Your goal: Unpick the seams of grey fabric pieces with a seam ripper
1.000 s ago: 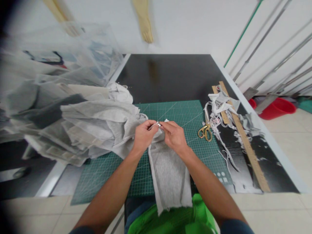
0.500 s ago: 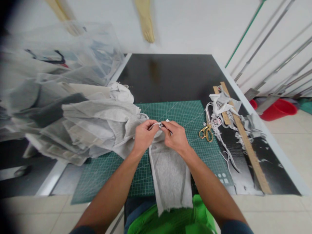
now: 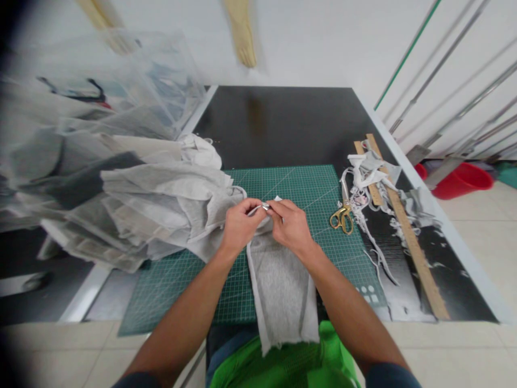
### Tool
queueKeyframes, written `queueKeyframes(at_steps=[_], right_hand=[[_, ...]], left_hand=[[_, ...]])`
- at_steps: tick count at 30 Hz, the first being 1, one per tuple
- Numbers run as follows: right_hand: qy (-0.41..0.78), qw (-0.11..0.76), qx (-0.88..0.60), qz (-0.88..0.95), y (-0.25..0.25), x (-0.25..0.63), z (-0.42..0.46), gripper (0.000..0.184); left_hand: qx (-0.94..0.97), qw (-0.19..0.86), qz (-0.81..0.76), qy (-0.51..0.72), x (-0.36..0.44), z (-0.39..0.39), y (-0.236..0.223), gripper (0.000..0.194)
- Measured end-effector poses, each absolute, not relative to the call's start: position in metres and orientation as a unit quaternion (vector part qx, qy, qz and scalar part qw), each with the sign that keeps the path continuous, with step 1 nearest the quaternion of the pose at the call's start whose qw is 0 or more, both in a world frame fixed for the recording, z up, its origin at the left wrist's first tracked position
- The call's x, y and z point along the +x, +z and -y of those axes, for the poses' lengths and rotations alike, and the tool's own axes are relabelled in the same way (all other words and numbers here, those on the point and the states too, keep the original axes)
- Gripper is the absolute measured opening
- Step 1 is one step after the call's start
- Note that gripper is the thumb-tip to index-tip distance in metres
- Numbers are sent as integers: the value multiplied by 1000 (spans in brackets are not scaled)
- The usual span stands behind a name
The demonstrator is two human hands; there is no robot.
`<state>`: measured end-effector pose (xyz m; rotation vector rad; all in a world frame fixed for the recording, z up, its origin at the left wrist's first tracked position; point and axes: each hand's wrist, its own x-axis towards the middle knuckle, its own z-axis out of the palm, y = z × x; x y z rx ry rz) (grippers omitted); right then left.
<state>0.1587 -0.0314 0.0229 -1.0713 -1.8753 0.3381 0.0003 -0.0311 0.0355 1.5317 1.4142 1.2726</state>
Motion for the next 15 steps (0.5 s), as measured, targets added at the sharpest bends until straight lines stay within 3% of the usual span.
queueKeyframes(at_steps=[15], right_hand=[[146, 456, -435, 763, 22, 159, 31, 27]], left_hand=[[580, 350, -550, 488, 1, 30, 36, 10]])
